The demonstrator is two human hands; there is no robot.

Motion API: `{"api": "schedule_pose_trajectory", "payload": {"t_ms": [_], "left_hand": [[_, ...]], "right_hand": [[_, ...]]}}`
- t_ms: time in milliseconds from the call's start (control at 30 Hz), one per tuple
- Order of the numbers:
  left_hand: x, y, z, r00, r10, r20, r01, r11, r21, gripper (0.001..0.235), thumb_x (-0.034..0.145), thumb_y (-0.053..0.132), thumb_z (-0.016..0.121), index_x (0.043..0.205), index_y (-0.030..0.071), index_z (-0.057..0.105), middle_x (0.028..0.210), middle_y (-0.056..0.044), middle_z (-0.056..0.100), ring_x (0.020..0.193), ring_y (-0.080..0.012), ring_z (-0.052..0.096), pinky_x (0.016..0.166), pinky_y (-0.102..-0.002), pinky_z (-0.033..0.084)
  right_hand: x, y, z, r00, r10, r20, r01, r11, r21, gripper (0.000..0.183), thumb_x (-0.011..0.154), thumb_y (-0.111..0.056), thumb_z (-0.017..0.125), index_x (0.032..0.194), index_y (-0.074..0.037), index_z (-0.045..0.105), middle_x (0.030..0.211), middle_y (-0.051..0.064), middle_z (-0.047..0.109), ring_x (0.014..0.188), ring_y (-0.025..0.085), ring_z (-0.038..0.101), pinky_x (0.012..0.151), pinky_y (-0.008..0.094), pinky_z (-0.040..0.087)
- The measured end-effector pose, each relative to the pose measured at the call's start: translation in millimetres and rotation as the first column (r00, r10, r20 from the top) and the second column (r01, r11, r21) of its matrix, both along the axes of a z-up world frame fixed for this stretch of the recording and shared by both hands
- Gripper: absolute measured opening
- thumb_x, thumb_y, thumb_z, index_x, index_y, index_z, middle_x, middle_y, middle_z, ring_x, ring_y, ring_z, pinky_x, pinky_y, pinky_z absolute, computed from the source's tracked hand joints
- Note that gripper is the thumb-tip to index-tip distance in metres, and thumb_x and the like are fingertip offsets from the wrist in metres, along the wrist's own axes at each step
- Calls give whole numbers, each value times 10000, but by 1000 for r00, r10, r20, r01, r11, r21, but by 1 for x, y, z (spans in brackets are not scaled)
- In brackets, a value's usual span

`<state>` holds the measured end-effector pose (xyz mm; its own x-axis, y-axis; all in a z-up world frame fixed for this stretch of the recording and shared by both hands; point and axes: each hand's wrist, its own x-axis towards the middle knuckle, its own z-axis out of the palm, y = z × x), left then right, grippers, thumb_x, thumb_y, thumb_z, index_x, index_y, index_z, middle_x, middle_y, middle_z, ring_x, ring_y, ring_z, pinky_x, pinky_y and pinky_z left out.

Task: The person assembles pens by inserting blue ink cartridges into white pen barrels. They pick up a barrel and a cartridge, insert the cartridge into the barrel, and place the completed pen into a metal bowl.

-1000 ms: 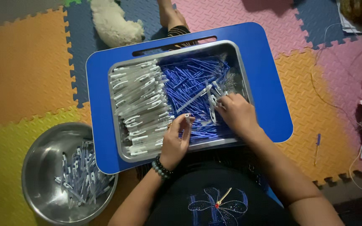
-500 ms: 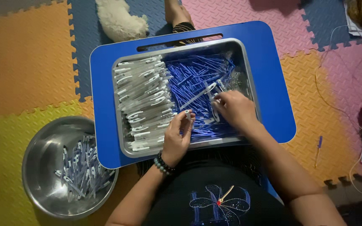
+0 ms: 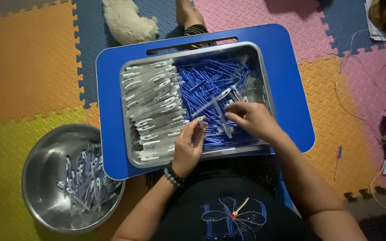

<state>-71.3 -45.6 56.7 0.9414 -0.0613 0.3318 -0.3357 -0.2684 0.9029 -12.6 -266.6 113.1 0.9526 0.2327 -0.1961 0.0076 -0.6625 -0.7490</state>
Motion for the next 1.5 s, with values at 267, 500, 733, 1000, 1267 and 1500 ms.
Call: {"api": "schedule_pose_trajectory", "payload": {"t_ms": [267,500,733,1000,1267,1500], "left_hand": [[0,-2,-1,1000,9,6,-9,1000,0,319,1030,31,670,1349,30,647,1087,-149,733,1004,-359,763,848,-419,626],[-1,1,-6,1000,1,-28,-4,996,-94,337,1046,-18,623,1382,-29,597,1126,-237,733,1051,-403,763,911,-459,610],[-3,1,-12,998,20,-62,-31,982,-187,346,1078,38,585,1409,-50,533,1131,-246,747,1004,-376,789,870,-445,644],[0,1,-17,993,11,-115,-45,954,-297,352,1106,89,530,1415,-70,474,1120,-254,743,954,-348,800,815,-423,661],[0,1,-22,972,-32,-234,-87,873,-480,435,1110,97,469,1507,-24,336,1170,-248,712,899,-329,798,807,-423,682],[2,2,-28,961,-61,-270,-103,827,-552,480,1127,136,435,1558,23,257,1229,-250,689,919,-361,795,820,-468,670]], "right_hand": [[12,-57,-24,949,-105,297,214,907,-362,198,1019,-266,741,1200,-193,778,991,40,801,964,302,765,846,452,594],[15,-49,-33,920,-25,390,234,835,-498,111,1008,-233,764,1103,-187,800,941,16,796,904,251,755,780,402,615],[34,-50,-49,857,12,515,320,771,-551,114,989,-252,737,1078,-245,807,870,-20,764,872,246,743,731,421,634],[79,-58,-73,753,70,655,421,713,-561,67,958,-303,780,1003,-254,787,812,-38,672,861,210,685,658,397,630],[104,-72,-79,802,85,591,377,695,-612,95,1019,-354,711,1081,-333,780,838,-47,679,941,200,663,680,415,652],[94,-42,-65,826,138,547,342,648,-681,221,909,-456,854,907,-235,838,762,8,695,874,228,684,668,409,630]]}}
